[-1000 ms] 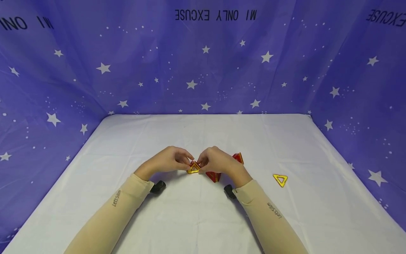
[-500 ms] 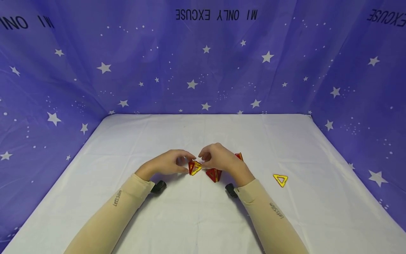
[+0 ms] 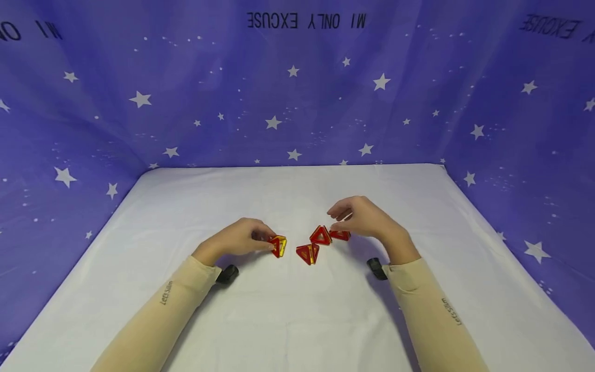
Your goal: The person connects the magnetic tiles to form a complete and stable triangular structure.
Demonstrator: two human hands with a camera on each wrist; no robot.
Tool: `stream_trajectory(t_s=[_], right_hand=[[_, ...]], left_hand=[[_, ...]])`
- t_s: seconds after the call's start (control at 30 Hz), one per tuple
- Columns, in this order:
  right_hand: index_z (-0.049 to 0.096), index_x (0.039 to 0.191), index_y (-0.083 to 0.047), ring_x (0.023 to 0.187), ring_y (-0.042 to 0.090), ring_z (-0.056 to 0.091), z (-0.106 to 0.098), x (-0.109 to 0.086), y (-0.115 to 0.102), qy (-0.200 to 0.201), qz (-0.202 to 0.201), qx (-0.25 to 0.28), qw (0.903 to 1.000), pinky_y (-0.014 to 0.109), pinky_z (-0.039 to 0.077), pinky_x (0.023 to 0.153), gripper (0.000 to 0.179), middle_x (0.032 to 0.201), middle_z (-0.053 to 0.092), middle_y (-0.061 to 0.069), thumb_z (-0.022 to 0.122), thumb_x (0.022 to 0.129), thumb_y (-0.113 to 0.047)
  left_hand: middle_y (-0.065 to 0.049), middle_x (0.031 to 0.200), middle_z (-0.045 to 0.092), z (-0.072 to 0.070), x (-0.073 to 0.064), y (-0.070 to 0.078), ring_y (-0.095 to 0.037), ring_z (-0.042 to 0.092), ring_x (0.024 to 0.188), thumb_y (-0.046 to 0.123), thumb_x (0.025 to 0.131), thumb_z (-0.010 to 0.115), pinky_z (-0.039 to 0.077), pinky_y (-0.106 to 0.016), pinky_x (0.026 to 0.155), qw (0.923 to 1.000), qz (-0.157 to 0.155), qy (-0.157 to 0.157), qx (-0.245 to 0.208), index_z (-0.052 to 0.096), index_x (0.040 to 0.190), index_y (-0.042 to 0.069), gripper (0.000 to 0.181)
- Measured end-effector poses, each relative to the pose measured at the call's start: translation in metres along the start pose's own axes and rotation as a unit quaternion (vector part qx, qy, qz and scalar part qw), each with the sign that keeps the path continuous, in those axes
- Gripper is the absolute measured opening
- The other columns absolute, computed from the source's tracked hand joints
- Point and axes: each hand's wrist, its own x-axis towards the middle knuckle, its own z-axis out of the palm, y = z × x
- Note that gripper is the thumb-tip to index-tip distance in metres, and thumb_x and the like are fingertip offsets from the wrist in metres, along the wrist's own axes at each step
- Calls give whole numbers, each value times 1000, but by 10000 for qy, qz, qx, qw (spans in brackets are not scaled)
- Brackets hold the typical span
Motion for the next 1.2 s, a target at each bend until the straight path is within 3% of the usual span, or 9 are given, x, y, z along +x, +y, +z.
stream_trajectory(t_s=[0.27,0.53,0.83,1.07,1.2], right_hand=[[69,123,1,109,36,65,-43,-57,52,-119,540,-169,9983,41,55,85,41,119,68,20,81,86,-15],[69,123,4,109,36,66,-48,-100,98,-401,900,3,9951,30,54,82,51,122,68,20,86,80,-17],[75,117,-2,97,18,65,-41,-109,118,-125,859,-192,9960,26,52,78,45,114,71,11,88,78,-20],[79,105,-3,89,13,62,-43,-115,117,-69,912,-16,9958,26,53,76,28,103,68,8,85,80,-14],[79,105,-6,87,14,63,-45,-120,116,-60,1081,-62,9941,27,52,73,27,101,72,6,85,82,-19]], left_hand=[[10,94,70,-3,-4,-7,-14,59,82,23,90,79,49,-32,73,9997,-183,70,-146,78,112,14,24],[10,97,72,-4,-8,-11,-13,61,85,21,90,78,49,-34,77,9991,-280,-35,-304,77,115,14,26],[8,101,70,-3,-8,-15,-13,62,92,23,90,79,49,-36,84,9988,-302,-14,-377,77,117,15,28],[8,100,69,-1,-2,-12,-14,61,91,22,91,78,48,-36,83,9991,-151,-72,-400,76,117,14,28],[7,99,69,0,2,-9,-14,60,91,22,91,78,48,-36,84,9991,-110,-114,-384,76,117,13,28]])
